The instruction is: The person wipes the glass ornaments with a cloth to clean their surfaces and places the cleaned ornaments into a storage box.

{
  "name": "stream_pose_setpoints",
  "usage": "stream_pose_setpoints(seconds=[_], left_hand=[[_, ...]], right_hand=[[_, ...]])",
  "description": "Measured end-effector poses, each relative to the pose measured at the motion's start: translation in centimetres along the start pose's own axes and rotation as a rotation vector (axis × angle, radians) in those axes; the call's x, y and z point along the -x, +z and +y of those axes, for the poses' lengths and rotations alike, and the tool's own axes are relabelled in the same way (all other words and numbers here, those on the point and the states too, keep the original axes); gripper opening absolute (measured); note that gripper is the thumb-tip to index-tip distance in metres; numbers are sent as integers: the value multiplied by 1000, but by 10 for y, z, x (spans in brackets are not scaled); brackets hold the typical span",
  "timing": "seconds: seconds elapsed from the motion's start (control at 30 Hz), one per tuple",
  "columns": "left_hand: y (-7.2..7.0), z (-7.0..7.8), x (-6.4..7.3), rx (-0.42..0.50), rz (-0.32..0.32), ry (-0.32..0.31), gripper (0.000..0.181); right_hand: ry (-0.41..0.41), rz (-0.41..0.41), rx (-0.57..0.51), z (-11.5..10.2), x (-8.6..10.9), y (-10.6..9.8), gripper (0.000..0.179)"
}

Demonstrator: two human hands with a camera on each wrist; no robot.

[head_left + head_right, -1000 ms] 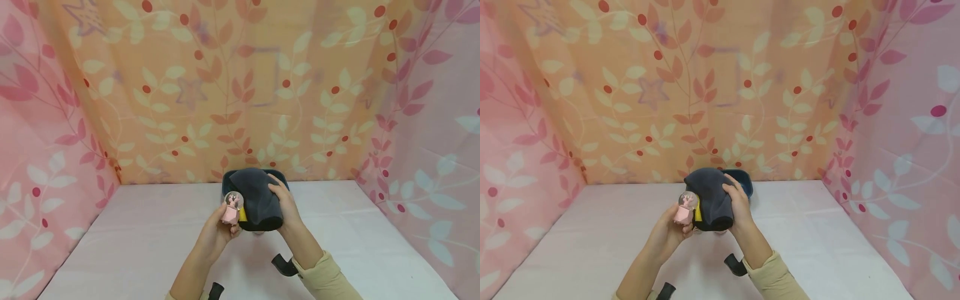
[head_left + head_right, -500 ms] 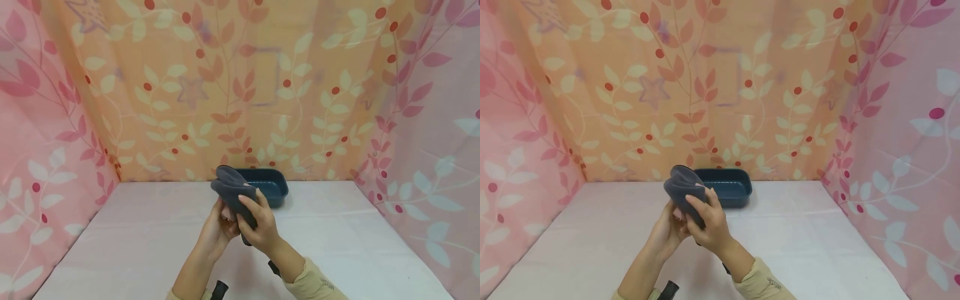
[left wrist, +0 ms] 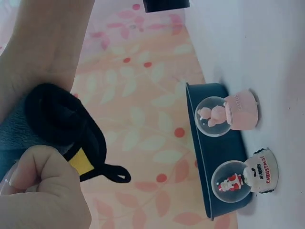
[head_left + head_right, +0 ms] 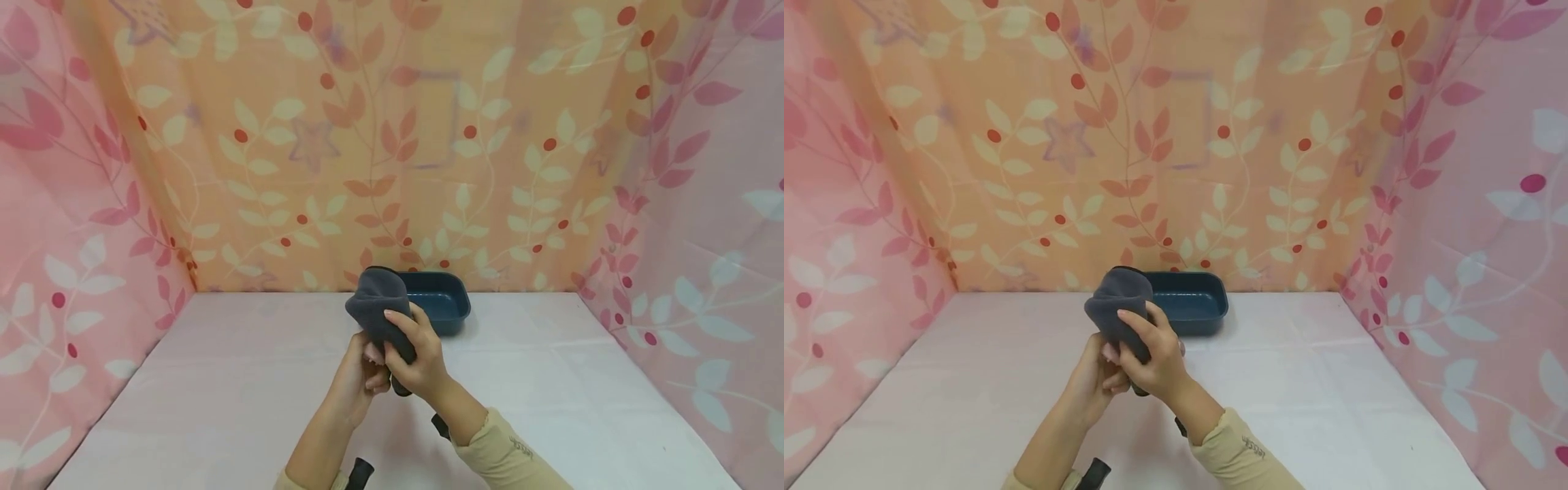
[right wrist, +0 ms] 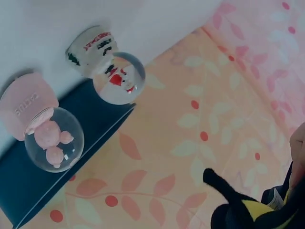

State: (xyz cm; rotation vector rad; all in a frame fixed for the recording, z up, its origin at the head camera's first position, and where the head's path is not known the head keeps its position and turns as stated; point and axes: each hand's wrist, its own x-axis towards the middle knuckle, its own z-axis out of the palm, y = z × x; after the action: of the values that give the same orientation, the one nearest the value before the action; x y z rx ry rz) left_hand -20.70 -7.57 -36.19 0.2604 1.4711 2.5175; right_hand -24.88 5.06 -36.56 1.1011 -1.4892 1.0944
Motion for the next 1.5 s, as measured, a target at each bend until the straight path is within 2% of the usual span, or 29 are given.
stream_pose_setpoints(seconds=[0.13,0.23,0.4,0.5,0.73,1.03,1.13,1.23,1.37,1.5], left_hand=[[-2,-2,0,20,-39,-19,46],[-4,-4,1,43,-75,-27,46],[-6,-5,1,85,-121,-33,40],[-6,-5,0,106,-112,-47,38],[-4,-3,3,127,-75,-58,37],[-7,2,4,121,-112,-61,40],[-6,4,3,133,-93,-87,39],[-2,6,3,129,-67,-96,33],[0,7,2,129,-23,-98,31],[-4,8,1,121,23,-105,32]], right_hand=[[196,8,-86,-4,1,-4,43],[412,13,-173,-9,-1,-7,46],[768,64,-456,-13,-9,-12,45],[901,93,-585,-13,-13,-14,47],[1144,135,-747,-14,-18,-15,45],[1338,142,-900,-12,-24,-14,35],[1409,155,-929,-11,-22,-15,32],[1461,182,-910,-8,-18,-19,38],[1438,280,-846,-4,-14,-28,48],[1328,397,-734,-4,-12,-35,48]])
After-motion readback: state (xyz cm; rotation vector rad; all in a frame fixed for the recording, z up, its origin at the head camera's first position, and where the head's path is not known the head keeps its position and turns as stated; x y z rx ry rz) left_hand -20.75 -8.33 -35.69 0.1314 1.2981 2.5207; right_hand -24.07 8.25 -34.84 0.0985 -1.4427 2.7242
